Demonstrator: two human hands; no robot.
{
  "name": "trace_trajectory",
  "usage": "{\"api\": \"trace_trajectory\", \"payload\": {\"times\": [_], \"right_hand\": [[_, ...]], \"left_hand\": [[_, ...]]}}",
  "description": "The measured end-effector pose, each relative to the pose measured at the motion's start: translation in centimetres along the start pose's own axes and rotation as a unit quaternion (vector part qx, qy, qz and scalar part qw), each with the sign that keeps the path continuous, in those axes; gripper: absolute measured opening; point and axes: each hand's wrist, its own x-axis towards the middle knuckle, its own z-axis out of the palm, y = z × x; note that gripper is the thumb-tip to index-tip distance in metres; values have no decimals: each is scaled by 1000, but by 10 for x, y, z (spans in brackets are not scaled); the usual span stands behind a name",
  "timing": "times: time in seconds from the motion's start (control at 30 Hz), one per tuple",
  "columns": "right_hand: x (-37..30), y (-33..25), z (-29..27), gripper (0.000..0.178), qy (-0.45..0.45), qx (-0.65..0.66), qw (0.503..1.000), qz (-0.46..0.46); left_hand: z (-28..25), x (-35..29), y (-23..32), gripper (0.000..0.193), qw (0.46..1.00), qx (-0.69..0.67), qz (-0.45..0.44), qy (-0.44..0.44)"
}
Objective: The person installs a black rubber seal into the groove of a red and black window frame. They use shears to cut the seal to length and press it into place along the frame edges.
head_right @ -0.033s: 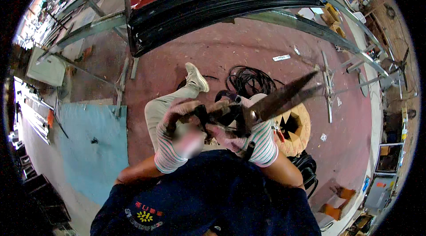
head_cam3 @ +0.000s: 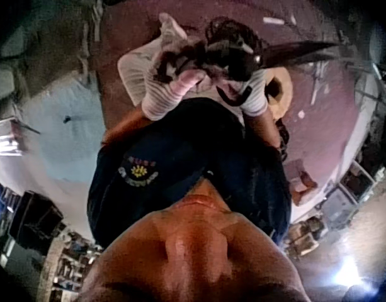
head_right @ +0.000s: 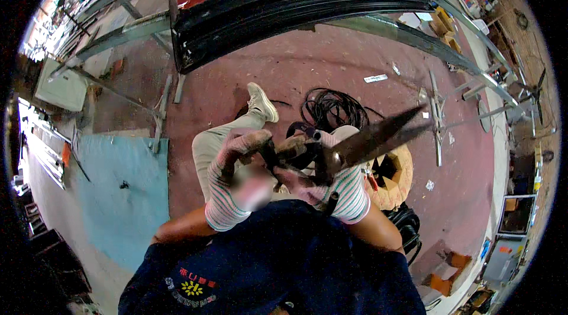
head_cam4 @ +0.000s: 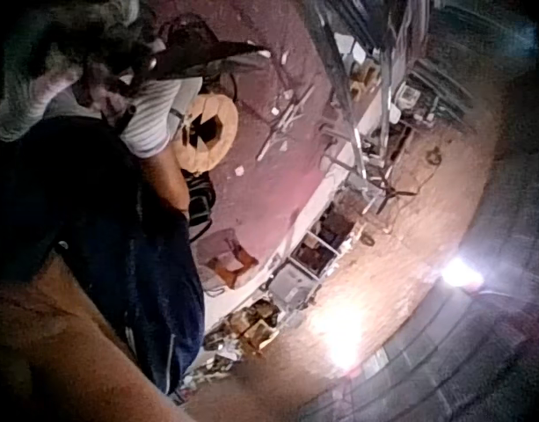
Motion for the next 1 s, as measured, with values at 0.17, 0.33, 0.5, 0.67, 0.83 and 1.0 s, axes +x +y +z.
{"api": "trace_trajectory", "payload": {"times": [0.17,0.33,0.5,0.67,0.83,1.0], "right_hand": [[-12,10,13,33,41,91,995,0],[-15,11,5,28,-8,-91,995,27],[-31,30,5,19,57,-24,987,148],[-45,40,0,19,103,49,977,178],[-47,43,3,19,96,3,982,163],[-33,30,-4,16,116,-22,983,140]], "left_hand": [[-4,10,5,32,993,94,68,-31],[-1,4,3,25,1000,22,19,6],[-8,5,2,23,999,-2,24,26],[-7,3,0,19,997,-65,-30,29],[6,-10,-5,18,959,-203,-189,64],[-4,5,-3,19,958,-180,-200,101]]}}
